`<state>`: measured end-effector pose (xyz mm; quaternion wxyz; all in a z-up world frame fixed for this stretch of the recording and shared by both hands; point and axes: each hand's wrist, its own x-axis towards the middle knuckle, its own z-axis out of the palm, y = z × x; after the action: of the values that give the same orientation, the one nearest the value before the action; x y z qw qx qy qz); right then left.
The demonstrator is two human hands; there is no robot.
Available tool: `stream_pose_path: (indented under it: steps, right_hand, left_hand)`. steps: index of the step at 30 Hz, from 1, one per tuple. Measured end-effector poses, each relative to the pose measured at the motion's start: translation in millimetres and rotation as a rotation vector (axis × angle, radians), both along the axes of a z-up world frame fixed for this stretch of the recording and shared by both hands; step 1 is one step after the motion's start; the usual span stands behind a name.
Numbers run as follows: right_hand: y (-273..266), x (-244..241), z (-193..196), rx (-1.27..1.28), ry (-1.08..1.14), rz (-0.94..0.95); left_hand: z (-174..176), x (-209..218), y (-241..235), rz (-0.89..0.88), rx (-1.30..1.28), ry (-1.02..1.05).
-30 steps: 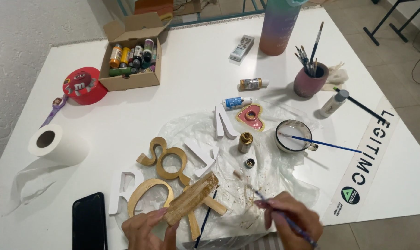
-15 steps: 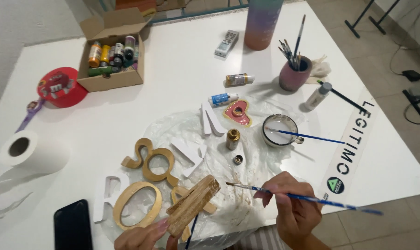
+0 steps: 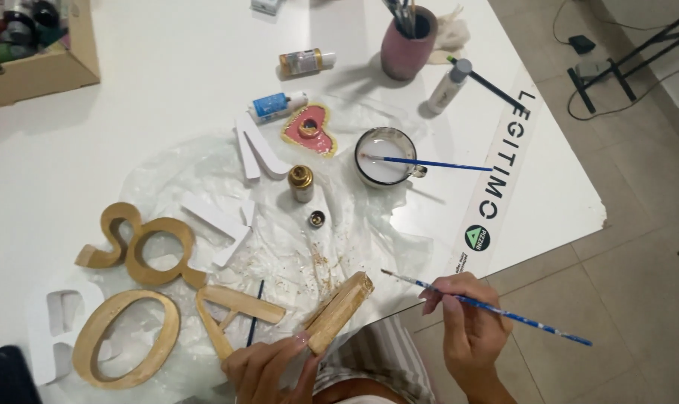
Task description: The person paints wooden letters with gold paint using a paintbrush. They dip the brush into a small container of gold paint and apply it to the surface of the letters, which are arranged on a white table covered with a plastic sheet. The person handles the letters one by one, turning them to paint different sides.
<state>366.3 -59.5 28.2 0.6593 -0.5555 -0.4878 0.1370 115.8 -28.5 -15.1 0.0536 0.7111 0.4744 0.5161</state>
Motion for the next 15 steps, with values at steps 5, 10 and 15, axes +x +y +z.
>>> stream_pose_path:
  steps: [5, 10, 15]
  right_hand:
    - [-7.4, 3.2, -12.9, 0.095, -0.356, 0.004]
    - [-8.7, -5.5, -16.0, 0.175, -0.502, 0.046]
    - [-8.0, -10.5, -29.5, 0.157, -0.539, 0.076]
  left_hand:
    - [-47.4, 9.4, -7.5, 0.028, 0.124, -0.047]
    - [-50.3, 15.2, 0.9, -0.024, 0.222, -0.064]
    - [-51.0, 12.1, -5.2, -0.083, 0.196, -0.04]
